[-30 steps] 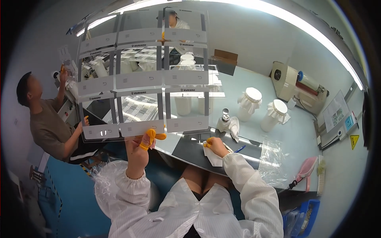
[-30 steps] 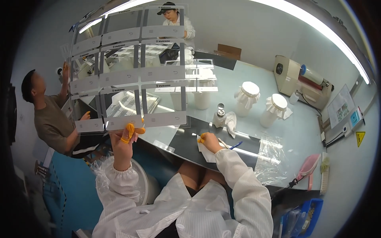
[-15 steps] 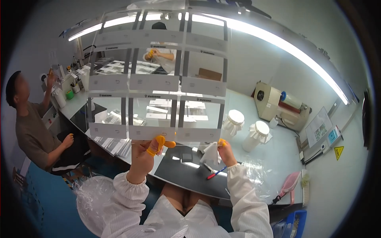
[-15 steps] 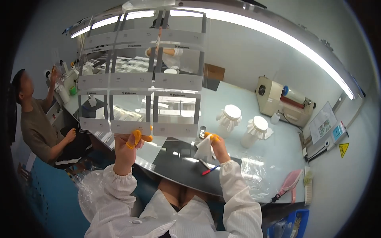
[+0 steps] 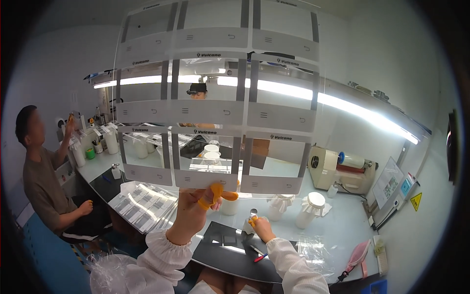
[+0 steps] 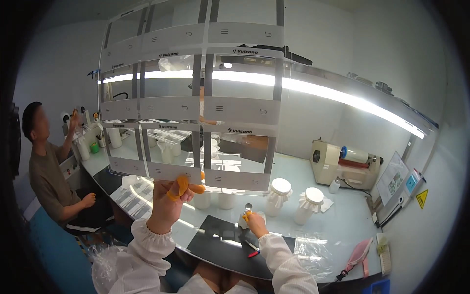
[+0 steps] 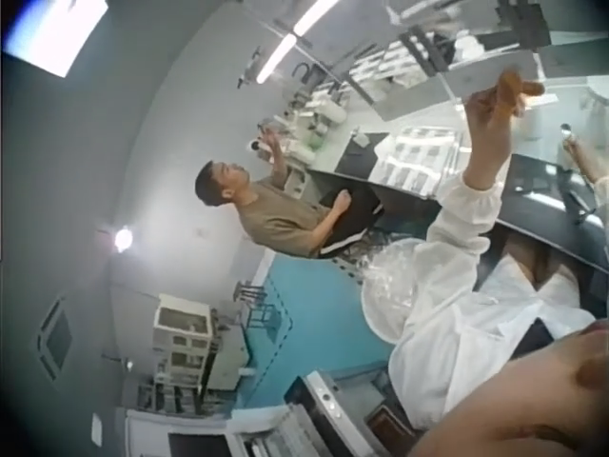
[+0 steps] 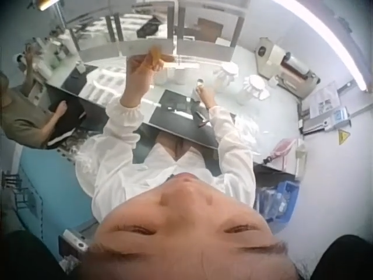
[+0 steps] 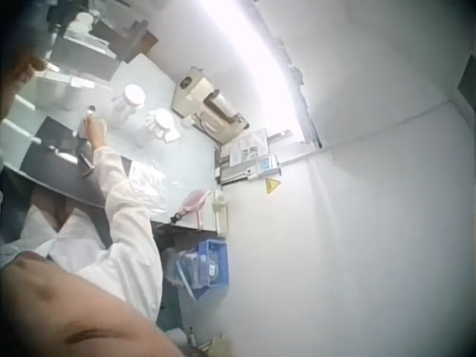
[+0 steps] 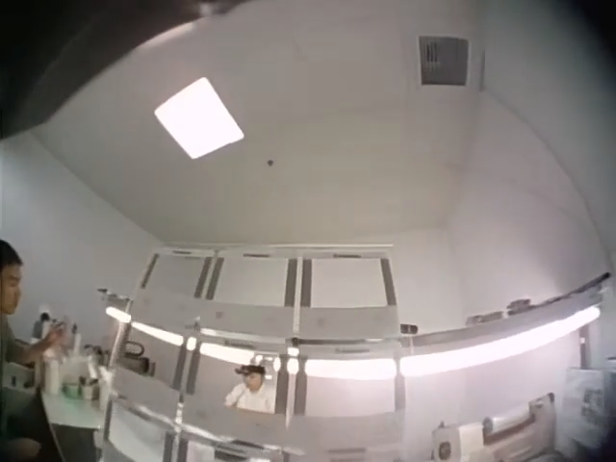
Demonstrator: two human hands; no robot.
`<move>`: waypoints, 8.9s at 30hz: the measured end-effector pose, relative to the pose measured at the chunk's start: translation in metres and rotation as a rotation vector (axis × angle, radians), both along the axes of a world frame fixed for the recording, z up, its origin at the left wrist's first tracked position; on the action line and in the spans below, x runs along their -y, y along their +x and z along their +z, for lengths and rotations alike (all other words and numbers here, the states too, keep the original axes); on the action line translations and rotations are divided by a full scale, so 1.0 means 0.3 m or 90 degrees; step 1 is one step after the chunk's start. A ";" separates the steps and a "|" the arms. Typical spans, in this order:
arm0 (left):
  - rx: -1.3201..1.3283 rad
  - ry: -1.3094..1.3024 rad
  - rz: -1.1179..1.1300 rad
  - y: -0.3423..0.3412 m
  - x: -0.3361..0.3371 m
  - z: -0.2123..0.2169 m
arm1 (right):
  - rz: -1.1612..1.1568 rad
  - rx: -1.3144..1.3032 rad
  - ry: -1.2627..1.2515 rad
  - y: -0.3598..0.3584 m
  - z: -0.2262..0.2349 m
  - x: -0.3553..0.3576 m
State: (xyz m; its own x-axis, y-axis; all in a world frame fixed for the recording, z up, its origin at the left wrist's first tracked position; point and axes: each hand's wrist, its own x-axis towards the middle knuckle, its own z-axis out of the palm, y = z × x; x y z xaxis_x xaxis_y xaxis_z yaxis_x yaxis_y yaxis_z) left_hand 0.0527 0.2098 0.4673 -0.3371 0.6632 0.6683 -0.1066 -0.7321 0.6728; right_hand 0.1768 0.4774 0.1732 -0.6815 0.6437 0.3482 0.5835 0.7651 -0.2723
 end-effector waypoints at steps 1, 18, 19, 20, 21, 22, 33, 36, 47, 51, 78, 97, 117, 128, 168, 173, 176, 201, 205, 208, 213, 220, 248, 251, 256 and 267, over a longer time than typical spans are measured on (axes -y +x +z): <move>-0.004 0.012 -0.004 0.006 0.001 0.007 | -0.005 -0.002 -0.002 -0.006 -0.013 -0.010; -0.067 0.050 0.015 0.178 0.015 -0.007 | -0.008 -0.017 0.010 0.008 0.013 0.054; -0.075 0.043 0.029 0.198 0.026 0.006 | -0.007 -0.054 0.013 0.005 0.012 0.058; -0.083 0.036 0.037 0.217 0.034 0.015 | -0.012 -0.091 0.016 0.013 0.011 0.057; -0.093 0.050 0.037 0.226 0.033 0.010 | 0.029 -0.149 0.056 0.016 0.011 0.050; -0.090 0.053 0.038 0.232 0.036 0.009 | 0.030 -0.146 0.059 0.012 0.013 0.042; -0.178 -0.008 0.034 0.232 0.043 -0.041 | 0.229 -0.416 -0.268 0.086 0.345 0.389; -0.174 0.011 0.026 0.245 0.026 -0.057 | 0.262 -0.348 -0.330 0.177 0.416 0.468; -0.177 0.031 -0.046 0.294 0.005 -0.055 | 0.331 -0.232 0.450 0.397 1.032 0.823; -0.208 0.063 -0.008 0.325 0.006 -0.036 | 0.294 -0.178 0.496 0.331 1.156 0.862; -0.177 0.033 0.026 0.361 -0.076 -0.108 | 0.451 -0.095 0.413 0.238 1.091 0.941; 0.035 -0.051 -0.136 0.163 0.001 -0.270 | 0.096 -0.264 -0.335 0.638 0.582 0.777; 0.022 -0.089 -0.119 0.169 -0.015 -0.353 | -0.098 -0.514 -0.614 0.690 0.468 0.744; 0.016 -0.086 -0.092 0.182 0.007 -0.370 | -0.027 -0.584 -0.130 0.672 0.781 0.701; -0.020 -0.089 -0.143 0.196 0.056 -0.425 | 0.124 -0.379 0.317 0.496 1.032 0.777; 0.032 -0.181 -0.115 0.169 0.090 -0.488 | 0.034 -0.867 0.139 0.557 1.021 0.709; 0.009 -0.160 -0.121 0.167 0.095 -0.486 | 0.046 -0.943 0.044 0.573 1.046 0.651; 0.055 -0.188 -0.208 0.150 0.098 -0.509 | 0.541 -0.834 -0.668 0.526 1.049 0.524; 0.026 -0.168 -0.195 0.137 0.105 -0.533 | 0.503 -0.812 -0.545 0.520 1.069 0.524; 0.025 -0.166 -0.134 0.152 0.103 -0.526 | 0.328 -0.802 -0.220 0.533 1.072 0.538; 0.035 -0.157 -0.071 0.136 0.095 -0.535 | 0.129 -0.400 0.384 0.513 1.119 0.594; 0.022 -0.149 -0.082 0.124 0.120 -0.531 | -0.095 -0.240 0.505 0.522 1.193 0.580; -0.049 -0.171 -0.010 0.100 0.110 -0.570 | -0.194 -0.351 0.361 0.541 1.224 0.523; 0.019 -0.193 -0.057 0.111 0.119 -0.551 | -0.050 -0.559 0.268 0.582 1.153 0.444; 0.067 -0.186 -0.100 0.116 0.126 -0.538 | 0.181 -0.724 -0.217 0.609 1.114 0.406; 0.020 -0.198 -0.093 0.125 0.136 -0.547 | 0.530 -0.688 -0.578 0.554 1.018 0.481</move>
